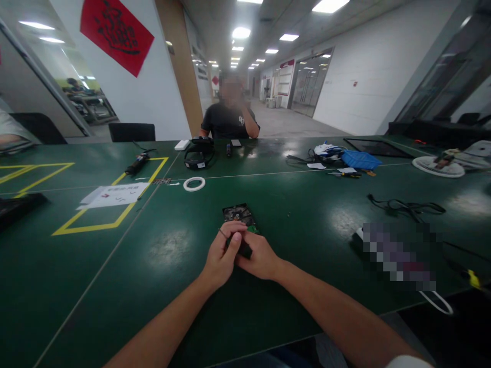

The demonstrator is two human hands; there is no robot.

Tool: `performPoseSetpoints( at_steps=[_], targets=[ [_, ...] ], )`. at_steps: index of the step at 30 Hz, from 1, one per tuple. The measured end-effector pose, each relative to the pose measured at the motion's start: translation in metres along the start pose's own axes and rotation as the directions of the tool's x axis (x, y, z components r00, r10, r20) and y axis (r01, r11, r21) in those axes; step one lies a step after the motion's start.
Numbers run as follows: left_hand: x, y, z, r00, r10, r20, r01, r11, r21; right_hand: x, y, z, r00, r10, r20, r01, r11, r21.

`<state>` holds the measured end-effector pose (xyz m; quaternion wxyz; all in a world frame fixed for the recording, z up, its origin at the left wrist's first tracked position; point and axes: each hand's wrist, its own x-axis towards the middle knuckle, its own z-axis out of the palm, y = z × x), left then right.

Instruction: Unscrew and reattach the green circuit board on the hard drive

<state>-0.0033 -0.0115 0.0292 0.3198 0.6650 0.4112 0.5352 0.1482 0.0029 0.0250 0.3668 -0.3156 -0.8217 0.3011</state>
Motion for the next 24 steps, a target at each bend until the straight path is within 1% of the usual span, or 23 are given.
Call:
performPoseSetpoints(
  at_steps=[1,3,6,8,10,13,16,18,20,22,24],
  targets=[
    [0.0,0.0,-0.001,1.0,0.001,0.007,-0.001,1.0,0.014,0.0,0.002,-0.003,1.0,-0.007,-0.01,0.007,1.0,-0.006],
    [0.0,0.0,-0.006,1.0,-0.005,-0.013,0.006,0.999,0.036,-0.001,0.006,-0.011,0.999,0.0,-0.032,0.0,1.0,-0.011],
    [0.004,-0.003,-0.016,0.996,-0.017,-0.087,0.023,0.997,0.069,-0.002,0.01,-0.027,0.996,0.047,-0.081,-0.048,0.999,-0.02],
    [0.005,-0.008,-0.021,0.991,-0.048,-0.121,0.054,0.997,0.051,-0.002,0.012,-0.035,0.993,0.061,-0.101,-0.064,0.997,-0.03],
    [0.006,-0.012,-0.023,0.986,-0.087,-0.141,0.089,0.996,0.008,-0.002,0.015,-0.04,0.993,0.048,-0.104,-0.053,0.998,-0.038],
    [0.006,-0.016,-0.024,0.984,-0.118,-0.136,0.122,0.992,0.016,-0.002,0.02,-0.041,0.995,0.033,-0.097,-0.037,0.999,-0.035],
    [0.006,-0.017,-0.024,0.99,-0.1,-0.102,0.107,0.993,0.059,-0.002,0.023,-0.041,0.994,0.06,-0.096,-0.06,0.998,-0.003],
    [0.007,-0.017,-0.025,0.993,-0.091,-0.082,0.098,0.992,0.086,-0.002,0.024,-0.042,0.989,0.097,-0.108,-0.091,0.994,0.062],
    [0.007,-0.018,-0.026,0.993,-0.097,-0.066,0.105,0.987,0.125,-0.001,0.025,-0.043,0.98,0.163,-0.114,-0.14,0.973,0.185],
    [0.008,-0.019,-0.027,0.993,-0.109,-0.05,0.115,0.979,0.168,-0.001,0.025,-0.043,0.962,0.251,-0.106,-0.2,0.914,0.353],
    [0.008,-0.02,-0.027,0.995,-0.094,-0.026,0.098,0.971,0.217,0.0,0.027,-0.044,0.938,0.331,-0.097,-0.242,0.831,0.501]
  ],
)
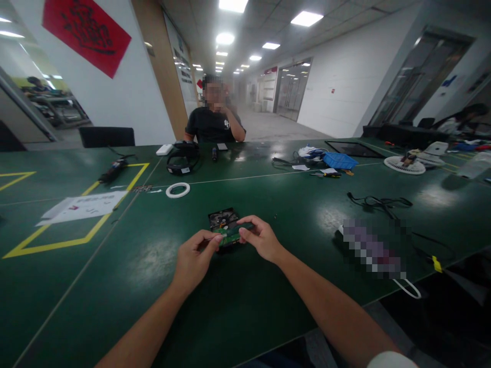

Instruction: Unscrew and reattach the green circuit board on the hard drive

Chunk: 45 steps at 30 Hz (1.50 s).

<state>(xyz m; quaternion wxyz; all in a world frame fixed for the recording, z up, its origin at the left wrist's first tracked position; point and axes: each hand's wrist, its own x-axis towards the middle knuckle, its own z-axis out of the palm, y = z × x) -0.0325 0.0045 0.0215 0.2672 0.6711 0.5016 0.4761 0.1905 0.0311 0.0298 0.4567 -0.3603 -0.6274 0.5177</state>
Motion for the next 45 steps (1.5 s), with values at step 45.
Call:
performPoseSetpoints(
  at_steps=[45],
  targets=[
    [0.011,-0.027,0.002,0.873,0.31,0.377,-0.465,0.763,0.449,0.018,0.003,-0.012,0.848,-0.421,-0.323,0.158,0.781,-0.604]
  ],
)
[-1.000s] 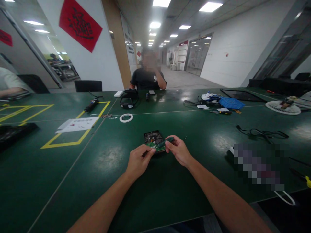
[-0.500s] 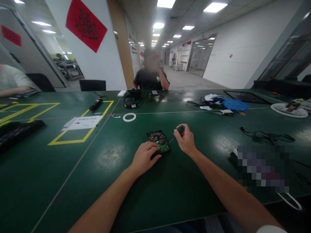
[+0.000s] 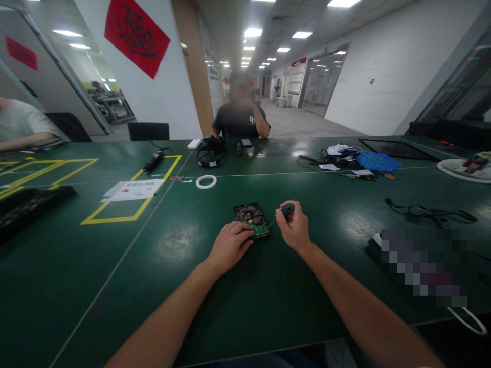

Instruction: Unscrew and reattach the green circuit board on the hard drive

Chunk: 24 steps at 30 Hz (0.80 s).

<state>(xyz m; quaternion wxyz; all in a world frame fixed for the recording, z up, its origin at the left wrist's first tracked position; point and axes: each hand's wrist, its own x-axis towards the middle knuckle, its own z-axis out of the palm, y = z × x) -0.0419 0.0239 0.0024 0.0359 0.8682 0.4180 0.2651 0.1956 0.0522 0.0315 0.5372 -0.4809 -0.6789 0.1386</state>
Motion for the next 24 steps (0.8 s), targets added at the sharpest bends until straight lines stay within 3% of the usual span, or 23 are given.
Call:
performPoseSetpoints(
  at_steps=[11,24],
  targets=[
    [-0.001,-0.0038,0.0048,1.0,0.011,-0.014,-0.011,1.0,0.0,0.0003,0.0003,0.0005,1.0,0.007,-0.003,-0.007,0.999,-0.05],
    [-0.0014,-0.0014,0.0025,1.0,-0.001,-0.015,0.002,1.0,0.004,0.0047,-0.001,0.0058,1.0,-0.025,0.005,0.025,1.0,0.006]
  ],
)
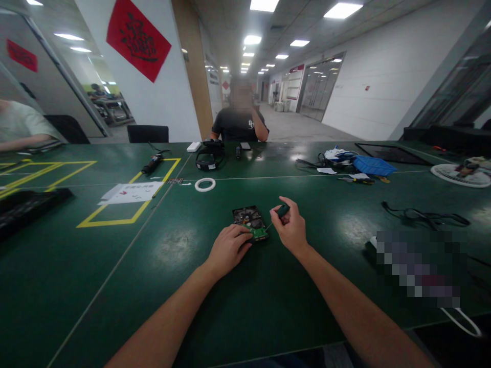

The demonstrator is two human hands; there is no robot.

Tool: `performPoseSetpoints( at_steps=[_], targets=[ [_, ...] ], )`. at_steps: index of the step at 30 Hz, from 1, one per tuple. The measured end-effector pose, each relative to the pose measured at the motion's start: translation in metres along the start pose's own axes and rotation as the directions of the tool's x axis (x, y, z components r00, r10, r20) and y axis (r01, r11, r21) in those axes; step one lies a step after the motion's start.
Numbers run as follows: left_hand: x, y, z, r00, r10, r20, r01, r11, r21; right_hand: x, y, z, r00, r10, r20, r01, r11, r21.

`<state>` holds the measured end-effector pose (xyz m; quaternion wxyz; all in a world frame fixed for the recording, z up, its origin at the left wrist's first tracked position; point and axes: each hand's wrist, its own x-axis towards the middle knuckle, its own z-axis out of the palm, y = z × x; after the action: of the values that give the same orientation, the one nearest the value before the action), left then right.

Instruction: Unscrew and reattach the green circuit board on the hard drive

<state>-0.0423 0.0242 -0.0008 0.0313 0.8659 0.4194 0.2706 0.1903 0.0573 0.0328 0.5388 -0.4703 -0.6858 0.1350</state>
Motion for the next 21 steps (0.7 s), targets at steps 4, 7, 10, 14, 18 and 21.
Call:
performPoseSetpoints(
  at_steps=[4,7,10,14,18,21],
  targets=[
    [0.001,0.001,-0.001,1.0,0.0,-0.004,0.0,1.0,-0.011,0.0,-0.001,-0.004,0.998,-0.03,0.047,0.033,0.998,-0.062],
    [0.001,0.001,-0.001,1.0,-0.002,-0.005,0.001,1.0,-0.013,0.0,0.0,-0.008,0.993,-0.048,0.107,0.055,0.997,-0.06],
    [0.002,0.002,-0.002,1.0,-0.008,-0.002,0.008,1.0,-0.014,0.005,0.0,-0.006,0.992,-0.092,0.082,0.101,0.988,-0.115],
    [0.002,0.003,-0.002,1.0,-0.015,-0.008,0.014,1.0,-0.023,0.014,-0.003,0.002,0.983,-0.181,0.033,0.184,0.97,-0.158],
    [0.002,0.002,-0.001,1.0,-0.009,-0.014,0.008,1.0,-0.026,0.017,-0.004,0.006,0.984,-0.176,0.036,0.179,0.97,-0.164],
    [0.002,0.002,0.0,1.0,-0.009,-0.015,0.008,1.0,-0.024,0.014,-0.002,0.003,0.989,-0.144,-0.027,0.138,0.978,-0.157]
  ],
)
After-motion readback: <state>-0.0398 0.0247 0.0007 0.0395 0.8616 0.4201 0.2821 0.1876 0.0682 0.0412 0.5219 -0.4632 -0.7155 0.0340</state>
